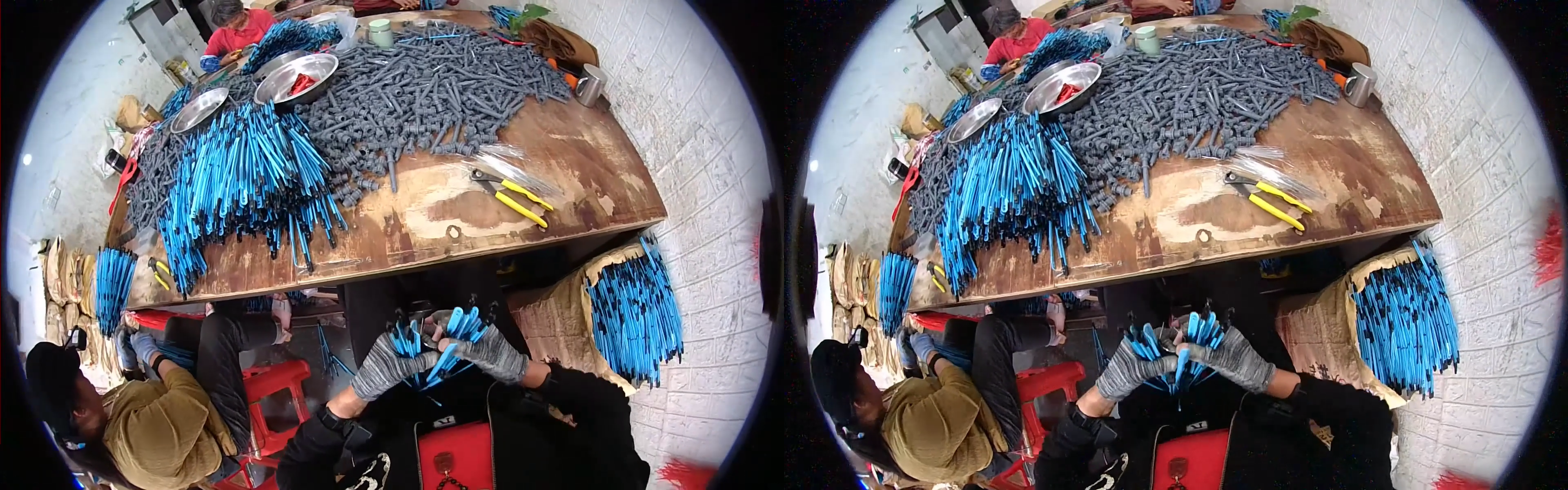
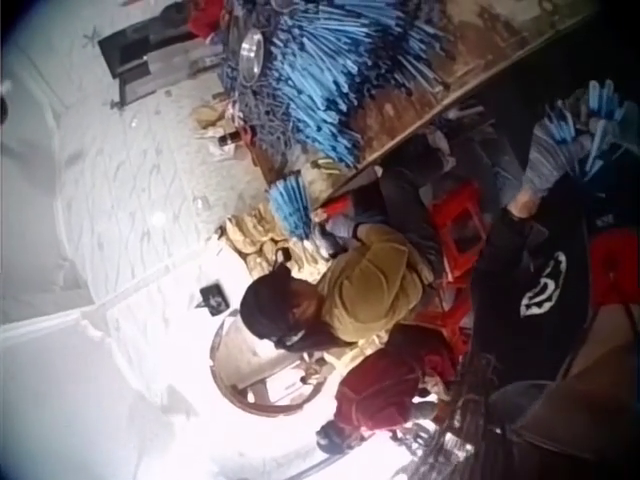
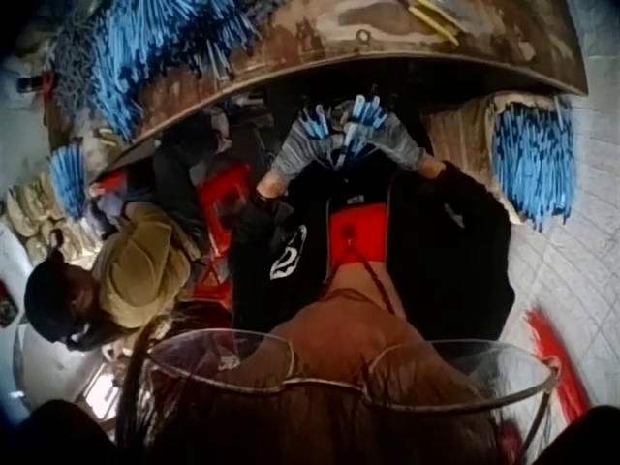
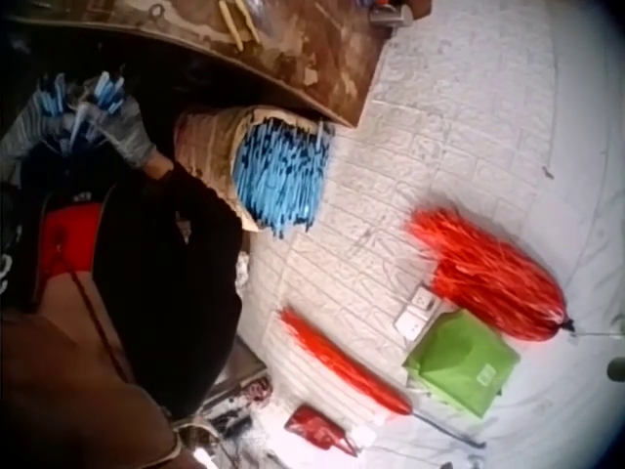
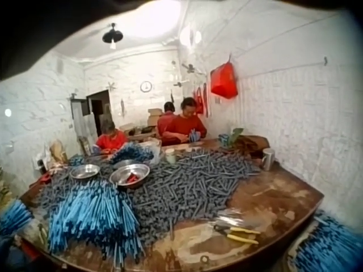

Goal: The person gathers blue rods, aligns them into a black plastic holder, and inserts a metal wire through the assembly. They then trim the wire using yellow-handled pliers and place the completed unit into a large bag.

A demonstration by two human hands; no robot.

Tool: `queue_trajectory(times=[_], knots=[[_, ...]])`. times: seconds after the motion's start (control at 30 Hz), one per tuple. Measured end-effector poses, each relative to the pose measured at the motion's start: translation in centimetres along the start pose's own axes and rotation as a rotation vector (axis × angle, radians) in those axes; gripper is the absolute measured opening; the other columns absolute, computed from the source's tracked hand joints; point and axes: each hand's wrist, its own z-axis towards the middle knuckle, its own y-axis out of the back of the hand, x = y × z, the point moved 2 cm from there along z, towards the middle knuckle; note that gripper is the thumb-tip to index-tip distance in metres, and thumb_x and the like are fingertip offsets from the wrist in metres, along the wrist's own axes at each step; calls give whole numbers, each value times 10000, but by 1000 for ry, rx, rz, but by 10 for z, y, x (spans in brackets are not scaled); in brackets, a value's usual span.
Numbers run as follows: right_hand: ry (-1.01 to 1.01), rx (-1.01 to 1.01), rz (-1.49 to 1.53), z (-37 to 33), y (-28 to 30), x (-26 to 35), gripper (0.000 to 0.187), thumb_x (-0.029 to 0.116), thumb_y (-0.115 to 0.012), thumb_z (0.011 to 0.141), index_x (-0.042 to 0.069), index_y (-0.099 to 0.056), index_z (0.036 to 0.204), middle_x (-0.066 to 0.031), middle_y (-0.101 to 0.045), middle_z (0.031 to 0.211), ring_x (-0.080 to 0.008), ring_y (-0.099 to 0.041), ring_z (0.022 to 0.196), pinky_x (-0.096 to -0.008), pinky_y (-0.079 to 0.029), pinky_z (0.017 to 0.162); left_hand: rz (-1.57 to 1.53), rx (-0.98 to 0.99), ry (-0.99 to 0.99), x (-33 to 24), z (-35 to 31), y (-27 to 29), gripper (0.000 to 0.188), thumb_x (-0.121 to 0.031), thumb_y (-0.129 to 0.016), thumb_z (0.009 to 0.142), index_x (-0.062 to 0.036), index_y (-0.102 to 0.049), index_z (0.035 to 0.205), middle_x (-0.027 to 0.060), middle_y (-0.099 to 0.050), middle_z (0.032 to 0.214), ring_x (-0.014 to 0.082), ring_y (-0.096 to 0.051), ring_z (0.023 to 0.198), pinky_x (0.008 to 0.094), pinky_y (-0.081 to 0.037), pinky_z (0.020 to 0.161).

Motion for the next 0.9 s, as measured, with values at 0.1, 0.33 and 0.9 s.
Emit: queue_trajectory(times=[0.1, 0.33, 0.9], knots=[[17, 121, -229, 11, 5, 16, 489, 241, -727, 810, 54, -515, 1210, -77, -603, 1026, -167, -594, 923, -279, -469, 856, -126, 99, 36, 17, 24, 24, 385, -196, -791, 737, -32, -625, 1044, 29, -661, 892, 106, -595, 826, 274, -479, 778], [32, 524, -1118, 54, 32, 121, 366, 265, -621, 884, 60, -566, 1183, -130, -636, 1111, -240, -616, 1004, -343, -485, 870, -371, 157, 112, 46, 13, 75, 427, -188, -774, 742, -38, -594, 1098, 40, -648, 952, 133, -603, 879, 279, -475, 805], [490, 212, -2051, 311, 26, 179, 239, 229, -580, 849, 53, -613, 1007, -179, -612, 823, -346, -614, 810, -429, -491, 706, -435, 316, 79, 10, 27, 74, 526, -240, -789, 732, -41, -567, 1166, 43, -627, 1034, 140, -568, 966, 298, -454, 863]])
